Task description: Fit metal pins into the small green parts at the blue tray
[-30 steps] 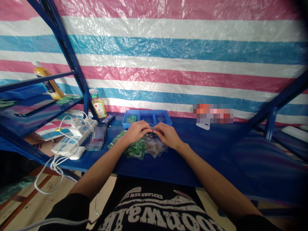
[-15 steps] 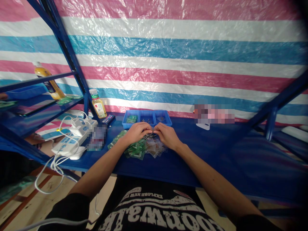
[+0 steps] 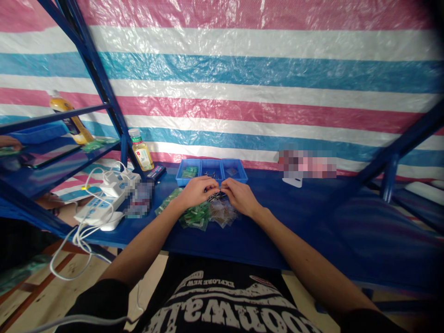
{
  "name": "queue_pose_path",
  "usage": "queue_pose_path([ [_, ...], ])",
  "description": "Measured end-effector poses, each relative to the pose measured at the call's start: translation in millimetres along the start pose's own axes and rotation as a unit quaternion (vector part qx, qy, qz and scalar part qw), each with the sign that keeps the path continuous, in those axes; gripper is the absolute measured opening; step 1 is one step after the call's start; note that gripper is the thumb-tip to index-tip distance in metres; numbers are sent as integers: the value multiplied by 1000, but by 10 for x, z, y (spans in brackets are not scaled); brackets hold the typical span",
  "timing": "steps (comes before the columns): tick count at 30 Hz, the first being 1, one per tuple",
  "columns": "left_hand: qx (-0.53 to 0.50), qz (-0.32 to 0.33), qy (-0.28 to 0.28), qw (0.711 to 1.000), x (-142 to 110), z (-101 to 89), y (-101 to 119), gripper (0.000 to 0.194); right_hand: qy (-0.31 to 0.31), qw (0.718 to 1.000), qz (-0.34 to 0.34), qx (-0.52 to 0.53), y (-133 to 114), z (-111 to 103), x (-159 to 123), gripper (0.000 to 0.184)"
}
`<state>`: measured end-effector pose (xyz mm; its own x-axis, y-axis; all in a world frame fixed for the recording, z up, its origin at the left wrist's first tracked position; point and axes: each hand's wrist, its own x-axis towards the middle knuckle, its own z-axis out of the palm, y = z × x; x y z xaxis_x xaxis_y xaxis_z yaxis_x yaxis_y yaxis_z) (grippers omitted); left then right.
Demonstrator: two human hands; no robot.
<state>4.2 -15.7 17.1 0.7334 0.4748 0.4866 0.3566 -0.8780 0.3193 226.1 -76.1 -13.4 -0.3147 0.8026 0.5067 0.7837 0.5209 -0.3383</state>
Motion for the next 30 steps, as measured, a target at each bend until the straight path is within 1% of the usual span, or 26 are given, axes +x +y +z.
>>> queue_pose_path([
  [7, -6, 15, -6, 1000, 1, 13, -23, 30, -12, 1000, -1, -17, -27, -5, -2, 13],
  [9, -8, 13, -8, 1000, 3, 7, -32, 28, -3, 1000, -2, -5, -39, -13, -3, 13],
  [12, -6, 14, -7, 1000, 5, -4, -37, 27, 13, 1000, 1, 11, -38, -23, -4, 17],
  [15, -1, 13, -7, 1000, 8, -11, -35, 29, 15, 1000, -8, 8, -27, -25, -4, 12],
  [18, 0, 12, -10, 1000, 7, -10, -38, 32, 6, 1000, -22, 8, -30, -27, -4, 12],
  [24, 18, -6, -4, 1000, 0, 11, -42, 29, 14, 999, -32, 8, -54, -42, 2, 16],
  [30, 10, -4, 12, 1000, -6, 0, -24, 25, 16, 999, -20, -25, -39, -48, 7, 20],
])
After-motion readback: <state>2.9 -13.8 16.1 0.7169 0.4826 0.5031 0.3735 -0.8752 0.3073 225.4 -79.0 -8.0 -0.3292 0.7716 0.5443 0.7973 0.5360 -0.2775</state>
